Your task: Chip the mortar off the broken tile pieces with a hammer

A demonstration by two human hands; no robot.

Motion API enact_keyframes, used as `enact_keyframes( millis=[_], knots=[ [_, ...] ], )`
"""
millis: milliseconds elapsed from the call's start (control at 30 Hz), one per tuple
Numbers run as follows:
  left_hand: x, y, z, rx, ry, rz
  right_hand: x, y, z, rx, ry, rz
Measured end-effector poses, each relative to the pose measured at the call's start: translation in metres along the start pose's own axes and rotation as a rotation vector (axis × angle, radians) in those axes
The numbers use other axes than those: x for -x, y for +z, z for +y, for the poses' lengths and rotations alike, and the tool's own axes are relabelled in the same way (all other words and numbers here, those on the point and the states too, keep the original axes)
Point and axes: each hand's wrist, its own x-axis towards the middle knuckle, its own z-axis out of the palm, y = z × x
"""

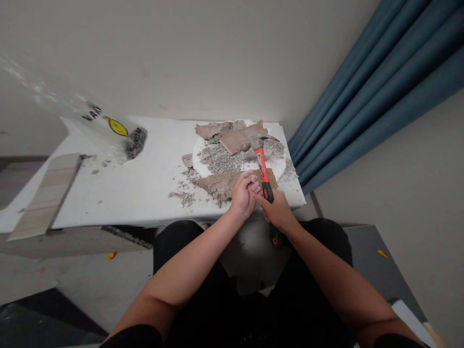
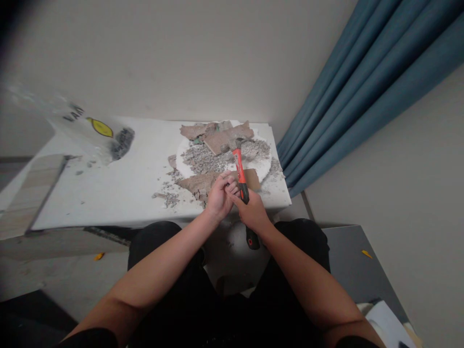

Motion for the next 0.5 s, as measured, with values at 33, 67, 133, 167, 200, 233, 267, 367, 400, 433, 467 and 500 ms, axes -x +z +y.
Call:
enact_keyframes(
  millis=[33, 67, 133, 167, 200, 233, 267, 367, 400, 433, 467, 500],
  knots=[
    [-0.001, -0.0002, 0.0008, -0.013, 0.01, 0.023, 0.0003, 0.0006, 0.0007, 0.008, 0.005, 0.002],
    [-0.002, -0.0006, 0.0019, -0.024, 0.02, 0.04, 0.0003, 0.0012, 0.0015, 0.011, 0.012, 0.002],
    [-0.0041, -0.0016, 0.0044, -0.035, 0.041, 0.053, -0.0006, 0.002, 0.0034, 0.006, 0.021, -0.002],
    [-0.005, -0.0021, 0.0052, -0.034, 0.049, 0.05, -0.0012, 0.0024, 0.0041, 0.001, 0.025, -0.004],
    [-0.0057, -0.0027, 0.0056, -0.03, 0.056, 0.043, -0.0019, 0.0028, 0.0046, -0.005, 0.03, -0.005],
    [-0.0061, -0.0033, 0.0053, -0.025, 0.06, 0.035, -0.0025, 0.0033, 0.0049, -0.013, 0.037, -0.006],
    [-0.0063, -0.0039, 0.0044, -0.021, 0.063, 0.028, -0.003, 0.0038, 0.0048, -0.023, 0.046, -0.007],
    [-0.0061, -0.0057, -0.0003, -0.025, 0.064, 0.009, -0.0038, 0.0054, 0.0039, -0.047, 0.07, -0.017],
    [-0.0061, -0.0062, -0.0015, -0.029, 0.063, 0.002, -0.0039, 0.0057, 0.0037, -0.049, 0.073, -0.019],
    [-0.0063, -0.0067, -0.002, -0.03, 0.062, -0.004, -0.0039, 0.0059, 0.0037, -0.049, 0.073, -0.018],
    [-0.0067, -0.007, -0.0018, -0.028, 0.065, -0.006, -0.0039, 0.0061, 0.0039, -0.049, 0.072, -0.018],
    [-0.0073, -0.0072, -0.0007, -0.021, 0.071, -0.003, -0.0039, 0.0061, 0.0042, -0.05, 0.071, -0.018]
  ],
)
